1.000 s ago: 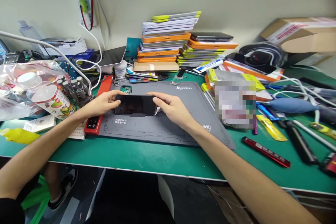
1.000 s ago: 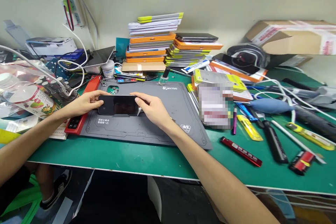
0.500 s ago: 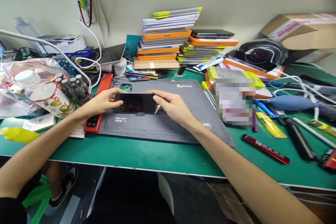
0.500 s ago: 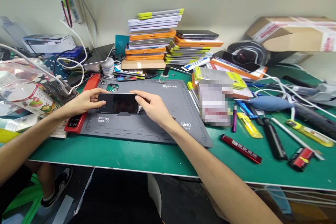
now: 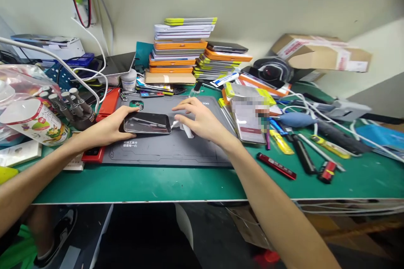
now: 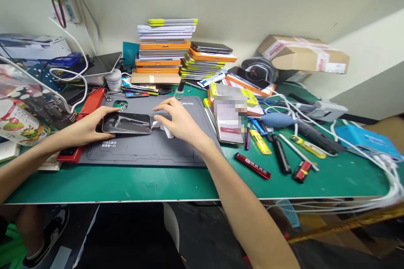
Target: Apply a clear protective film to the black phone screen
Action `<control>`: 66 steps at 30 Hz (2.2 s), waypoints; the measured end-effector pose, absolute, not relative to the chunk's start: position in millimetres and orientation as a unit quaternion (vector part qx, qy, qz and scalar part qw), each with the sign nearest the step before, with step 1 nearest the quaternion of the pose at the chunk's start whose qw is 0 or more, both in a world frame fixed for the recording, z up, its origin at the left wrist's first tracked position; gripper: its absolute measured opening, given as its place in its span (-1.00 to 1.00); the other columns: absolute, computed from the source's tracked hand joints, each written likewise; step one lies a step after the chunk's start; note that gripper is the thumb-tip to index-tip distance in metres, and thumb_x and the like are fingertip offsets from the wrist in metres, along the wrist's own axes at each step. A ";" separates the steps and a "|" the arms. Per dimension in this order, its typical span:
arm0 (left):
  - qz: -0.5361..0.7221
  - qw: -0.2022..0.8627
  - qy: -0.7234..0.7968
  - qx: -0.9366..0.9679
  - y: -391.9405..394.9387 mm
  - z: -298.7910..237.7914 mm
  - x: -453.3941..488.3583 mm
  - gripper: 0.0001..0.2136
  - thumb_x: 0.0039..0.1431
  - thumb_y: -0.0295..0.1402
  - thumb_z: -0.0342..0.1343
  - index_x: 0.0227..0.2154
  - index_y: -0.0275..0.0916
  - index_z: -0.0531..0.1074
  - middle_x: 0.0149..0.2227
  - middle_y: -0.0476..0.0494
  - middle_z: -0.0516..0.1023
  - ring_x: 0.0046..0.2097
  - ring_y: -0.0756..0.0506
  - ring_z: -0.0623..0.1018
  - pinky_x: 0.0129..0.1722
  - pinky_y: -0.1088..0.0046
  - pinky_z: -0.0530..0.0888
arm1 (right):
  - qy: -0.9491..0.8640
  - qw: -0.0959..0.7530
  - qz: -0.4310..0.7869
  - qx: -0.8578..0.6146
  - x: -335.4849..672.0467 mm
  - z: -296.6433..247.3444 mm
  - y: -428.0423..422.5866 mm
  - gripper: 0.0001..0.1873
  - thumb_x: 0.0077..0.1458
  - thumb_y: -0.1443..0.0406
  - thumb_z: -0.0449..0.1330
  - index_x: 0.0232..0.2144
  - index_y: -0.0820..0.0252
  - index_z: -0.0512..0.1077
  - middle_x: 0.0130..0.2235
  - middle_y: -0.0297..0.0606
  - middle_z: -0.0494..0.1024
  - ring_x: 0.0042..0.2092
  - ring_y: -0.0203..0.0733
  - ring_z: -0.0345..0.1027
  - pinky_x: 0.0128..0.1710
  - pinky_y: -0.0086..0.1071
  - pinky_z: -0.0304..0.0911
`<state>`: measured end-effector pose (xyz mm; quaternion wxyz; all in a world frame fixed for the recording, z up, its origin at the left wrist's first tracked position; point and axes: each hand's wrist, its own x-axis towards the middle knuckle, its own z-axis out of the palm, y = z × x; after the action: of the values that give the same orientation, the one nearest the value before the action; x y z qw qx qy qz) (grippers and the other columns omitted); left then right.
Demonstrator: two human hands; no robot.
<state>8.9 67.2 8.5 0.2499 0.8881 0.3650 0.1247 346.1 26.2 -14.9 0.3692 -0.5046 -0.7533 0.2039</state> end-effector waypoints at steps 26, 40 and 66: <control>0.090 0.142 0.345 0.924 57.1 -1.6 13.8 -0.38 0.39 0.03 0.10 0.38 -0.17 0.25 0.35 -0.30 0.38 0.33 -0.27 0.37 0.32 0.22 0.27 | -0.883 0.232 -0.027 -0.408 337.3 -27.3 -17.8 -0.72 0.46 0.24 0.10 -0.06 0.08 0.63 -0.04 -0.12 0.67 -0.12 -0.12 0.61 -0.14 -0.27 0.50; 0.117 0.140 0.347 0.920 59.9 -1.4 15.8 -0.39 0.31 0.06 0.19 0.29 -0.17 0.37 0.22 -0.27 0.52 0.24 -0.31 0.43 0.24 0.21 0.23 | -0.871 0.142 -0.044 -0.468 319.2 -15.8 -38.6 -0.66 0.48 0.18 0.03 0.08 0.12 0.53 0.08 0.00 0.55 -0.01 0.04 0.55 -0.03 -0.07 0.52; 0.117 0.063 0.397 0.908 58.8 -10.3 11.9 -0.23 0.26 0.23 0.14 0.35 -0.19 0.29 0.12 -0.30 0.47 0.12 -0.35 0.46 0.15 0.18 0.34 | -0.825 0.175 -0.025 -0.537 292.5 -23.2 -41.0 -0.55 0.51 0.12 -0.09 0.06 0.18 0.53 0.07 0.03 0.56 0.08 0.12 0.51 0.04 -0.03 0.50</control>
<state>11.9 58.8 -10.3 0.0631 0.9083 0.3965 0.1175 292.5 -41.0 -23.2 0.1748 -0.5374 -0.8247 -0.0249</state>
